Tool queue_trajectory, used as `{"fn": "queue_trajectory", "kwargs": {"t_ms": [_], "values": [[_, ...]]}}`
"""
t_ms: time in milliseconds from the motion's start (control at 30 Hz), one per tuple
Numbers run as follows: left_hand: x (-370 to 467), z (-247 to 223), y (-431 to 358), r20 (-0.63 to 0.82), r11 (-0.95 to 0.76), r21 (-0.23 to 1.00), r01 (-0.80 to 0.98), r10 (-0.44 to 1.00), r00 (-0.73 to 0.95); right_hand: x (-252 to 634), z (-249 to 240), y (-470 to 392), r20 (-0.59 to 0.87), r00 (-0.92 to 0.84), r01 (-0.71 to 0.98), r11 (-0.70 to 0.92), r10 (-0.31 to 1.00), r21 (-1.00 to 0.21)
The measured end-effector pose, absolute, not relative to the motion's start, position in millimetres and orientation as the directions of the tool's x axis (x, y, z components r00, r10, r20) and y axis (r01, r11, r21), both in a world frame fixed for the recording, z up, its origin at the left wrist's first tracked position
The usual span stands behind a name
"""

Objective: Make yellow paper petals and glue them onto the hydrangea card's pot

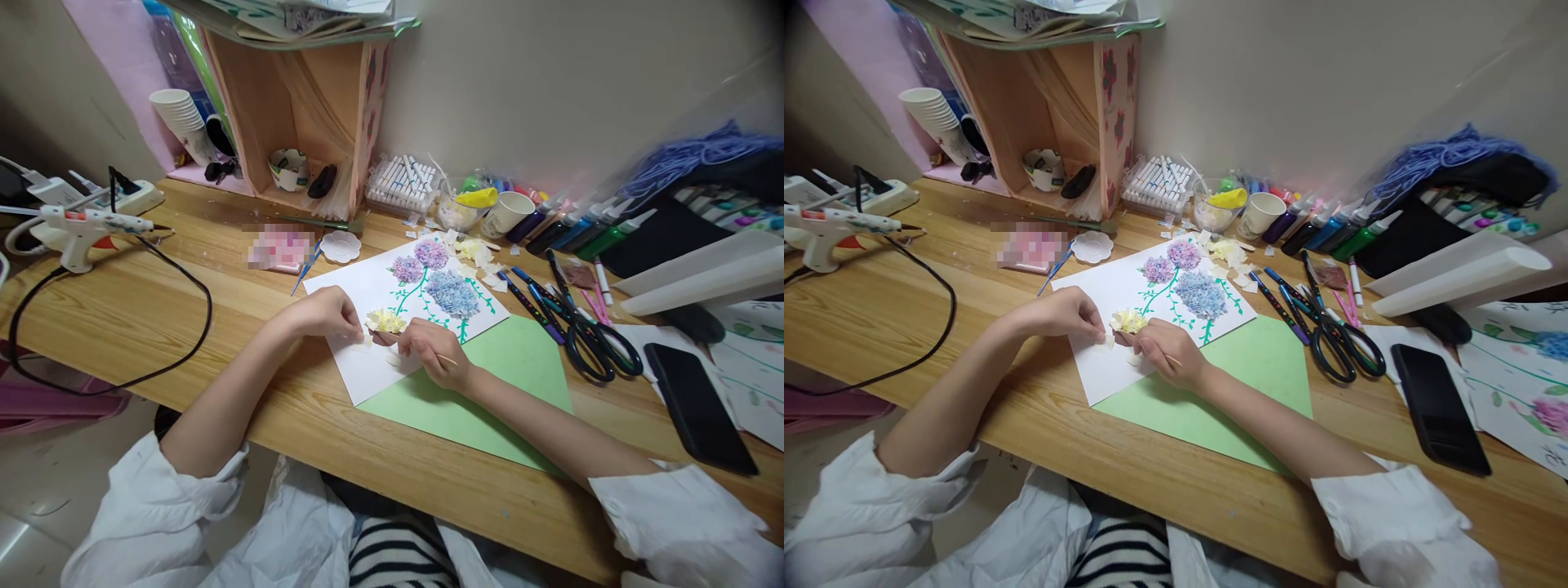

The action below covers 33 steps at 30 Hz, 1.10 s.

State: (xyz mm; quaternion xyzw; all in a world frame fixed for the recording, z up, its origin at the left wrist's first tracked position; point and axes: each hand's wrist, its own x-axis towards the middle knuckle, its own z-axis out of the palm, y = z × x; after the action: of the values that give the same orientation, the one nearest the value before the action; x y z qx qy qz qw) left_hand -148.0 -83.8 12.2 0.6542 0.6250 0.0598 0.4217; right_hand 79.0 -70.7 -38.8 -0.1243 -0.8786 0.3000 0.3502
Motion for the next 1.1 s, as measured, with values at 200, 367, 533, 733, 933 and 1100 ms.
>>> {"fn": "queue_trajectory", "kwargs": {"t_ms": [200, 367, 533, 733, 933, 1100], "values": [[-148.4, 9.7, -81.8, -0.422, 0.149, 0.655, 0.741, 0.885, 0.195, 78.6, -36.9, -72.5, 0.529, -0.677, 0.043, 0.745, 0.512, -0.665], [-145.8, 7.3, -80.2, -0.388, 0.166, 0.706, 0.688, 0.904, 0.181, 77.7, -36.6, -72.9, 0.516, -0.655, 0.059, 0.717, 0.553, -0.694], [-142.3, 5.5, -79.1, -0.352, 0.17, 0.719, 0.674, 0.925, 0.143, 79.6, -36.4, -73.5, 0.515, -0.636, 0.066, 0.705, 0.575, -0.706], [-138.4, 6.2, -79.6, -0.319, 0.17, 0.732, 0.66, 0.941, 0.11, 85.1, -40.2, -74.8, 0.635, -0.631, -0.038, 0.801, 0.445, -0.598], [-135.0, 6.2, -80.4, -0.312, 0.175, 0.737, 0.653, 0.945, 0.099, 82.5, -39.8, -74.5, 0.65, -0.685, -0.049, 0.87, 0.329, -0.491], [-133.6, 0.8, -80.0, -0.284, 0.151, 0.752, 0.642, 0.953, 0.109, 78.1, -35.0, -75.2, 0.616, -0.699, 0.016, 0.869, 0.364, -0.495]]}}
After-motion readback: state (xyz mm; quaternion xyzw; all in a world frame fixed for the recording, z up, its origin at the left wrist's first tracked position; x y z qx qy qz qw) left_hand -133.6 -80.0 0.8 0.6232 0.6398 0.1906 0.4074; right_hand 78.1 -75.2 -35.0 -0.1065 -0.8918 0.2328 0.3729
